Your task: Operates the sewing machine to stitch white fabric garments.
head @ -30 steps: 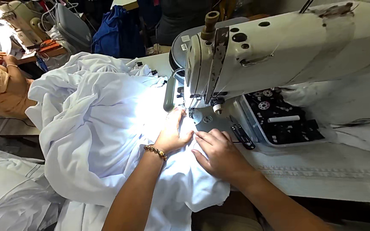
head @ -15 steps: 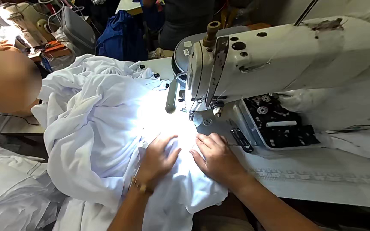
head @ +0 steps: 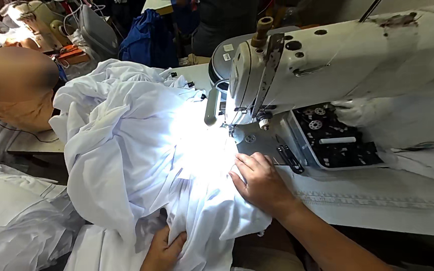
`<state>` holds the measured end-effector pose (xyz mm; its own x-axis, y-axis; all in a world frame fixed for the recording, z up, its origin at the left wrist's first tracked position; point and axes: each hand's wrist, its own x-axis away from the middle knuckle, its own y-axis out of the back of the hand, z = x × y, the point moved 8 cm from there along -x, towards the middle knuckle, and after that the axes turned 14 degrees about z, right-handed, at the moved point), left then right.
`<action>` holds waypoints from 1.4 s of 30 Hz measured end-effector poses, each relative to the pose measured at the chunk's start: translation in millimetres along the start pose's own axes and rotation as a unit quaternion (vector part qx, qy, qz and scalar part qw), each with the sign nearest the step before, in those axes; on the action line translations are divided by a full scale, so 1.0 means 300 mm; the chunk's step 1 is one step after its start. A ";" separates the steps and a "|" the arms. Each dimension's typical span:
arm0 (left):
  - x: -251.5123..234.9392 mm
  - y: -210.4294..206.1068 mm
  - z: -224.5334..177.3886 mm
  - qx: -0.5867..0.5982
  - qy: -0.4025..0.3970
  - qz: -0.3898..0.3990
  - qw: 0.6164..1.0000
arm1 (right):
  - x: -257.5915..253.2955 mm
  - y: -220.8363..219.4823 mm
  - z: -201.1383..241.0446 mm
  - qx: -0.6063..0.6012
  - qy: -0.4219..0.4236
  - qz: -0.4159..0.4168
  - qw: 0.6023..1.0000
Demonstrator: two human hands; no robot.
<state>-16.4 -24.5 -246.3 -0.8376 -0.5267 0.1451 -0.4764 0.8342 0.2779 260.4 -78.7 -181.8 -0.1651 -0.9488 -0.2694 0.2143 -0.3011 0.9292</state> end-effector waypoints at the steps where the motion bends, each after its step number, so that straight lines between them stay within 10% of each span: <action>1: 0.006 0.025 -0.058 -0.002 -0.011 0.007 1.000 | 0.000 0.001 -0.001 -0.001 0.001 0.000 1.000; 5: 0.062 0.289 -0.445 -0.196 -0.019 -0.167 0.966 | 0.002 0.004 0.005 -0.002 -0.011 -0.003 1.000; 10: -0.177 0.540 -0.805 -0.549 -0.068 -0.248 0.795 | -0.016 0.003 0.057 0.012 -0.086 0.022 0.996; 15: -0.543 0.596 -0.600 -0.641 -0.070 -0.115 0.756 | -0.039 -0.004 0.108 0.025 -0.124 0.037 0.991; 20: -0.536 0.445 -0.630 -0.630 0.097 -0.087 0.766 | -0.033 -0.010 0.112 0.034 -0.122 0.052 0.991; 25: -0.586 0.006 -0.622 -0.566 -0.208 -0.032 0.797 | -0.030 -0.004 0.113 0.024 -0.110 0.054 0.992; 27: -0.669 -0.095 -0.513 -0.542 -0.178 0.046 0.820 | -0.024 0.000 0.115 0.026 -0.113 0.066 0.991; 32: -0.762 -0.077 -0.407 -0.534 -0.037 0.045 0.844 | -0.023 -0.004 0.110 0.043 -0.110 0.075 0.990; 42: -0.717 -0.106 -0.387 -0.633 -0.061 0.078 0.768 | -0.012 -0.018 0.110 0.027 -0.105 0.067 0.992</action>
<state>209.8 43.2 -176.2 -0.9140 -0.3518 0.2023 0.2099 0.0167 0.9776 228.1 -70.5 -177.5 -0.3366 -0.9375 -0.0887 0.1974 -0.1624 0.9668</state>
